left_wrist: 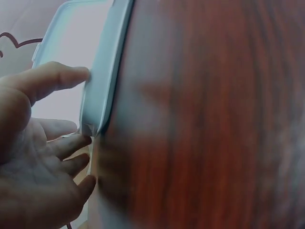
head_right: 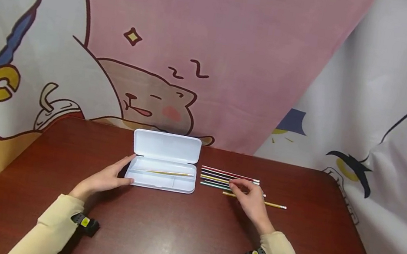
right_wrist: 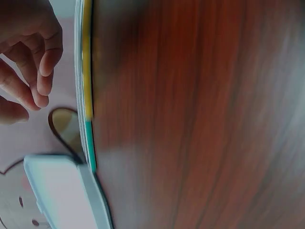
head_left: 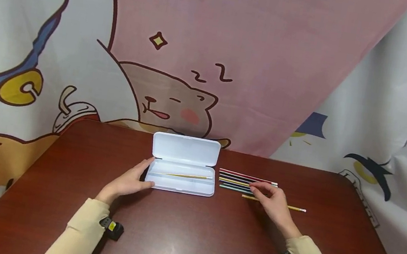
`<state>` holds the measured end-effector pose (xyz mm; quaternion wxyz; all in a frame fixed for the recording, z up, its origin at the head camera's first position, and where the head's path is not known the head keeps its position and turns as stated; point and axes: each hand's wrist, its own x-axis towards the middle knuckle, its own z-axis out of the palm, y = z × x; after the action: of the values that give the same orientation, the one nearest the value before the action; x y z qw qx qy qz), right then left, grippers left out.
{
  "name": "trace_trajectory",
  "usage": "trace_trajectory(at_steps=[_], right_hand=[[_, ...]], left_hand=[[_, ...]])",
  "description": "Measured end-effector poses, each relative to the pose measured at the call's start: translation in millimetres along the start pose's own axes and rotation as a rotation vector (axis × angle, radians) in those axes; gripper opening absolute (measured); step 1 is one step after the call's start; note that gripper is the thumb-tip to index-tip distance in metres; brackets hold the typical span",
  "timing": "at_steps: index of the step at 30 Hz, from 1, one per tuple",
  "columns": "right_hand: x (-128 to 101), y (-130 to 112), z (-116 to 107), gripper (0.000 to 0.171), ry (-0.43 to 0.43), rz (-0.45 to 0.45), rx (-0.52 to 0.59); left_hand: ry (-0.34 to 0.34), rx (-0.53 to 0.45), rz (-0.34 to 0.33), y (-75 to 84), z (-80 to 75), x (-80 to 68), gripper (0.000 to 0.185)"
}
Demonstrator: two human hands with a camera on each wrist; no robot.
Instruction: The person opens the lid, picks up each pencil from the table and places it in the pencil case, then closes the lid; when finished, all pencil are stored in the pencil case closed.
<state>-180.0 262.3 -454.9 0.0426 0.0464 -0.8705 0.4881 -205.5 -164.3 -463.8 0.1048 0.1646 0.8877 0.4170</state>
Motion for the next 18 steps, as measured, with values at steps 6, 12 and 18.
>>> trace_trajectory(at_steps=[6,12,18], right_hand=[[-13.5,13.7,-36.5,0.023,0.054,-0.016,-0.147],[-24.4,26.5,-65.6,0.025,0.061,-0.007,-0.247],[-31.9,38.7,-84.4,0.022,0.063,-0.025,-0.282]], left_hand=[[0.002,0.045,0.021,-2.8,-3.8,1.3,0.084],[-0.015,-0.012,0.041,-10.0,-6.0,1.8,0.082],[-0.058,-0.073,0.005,-19.7,-7.9,3.4,0.083]])
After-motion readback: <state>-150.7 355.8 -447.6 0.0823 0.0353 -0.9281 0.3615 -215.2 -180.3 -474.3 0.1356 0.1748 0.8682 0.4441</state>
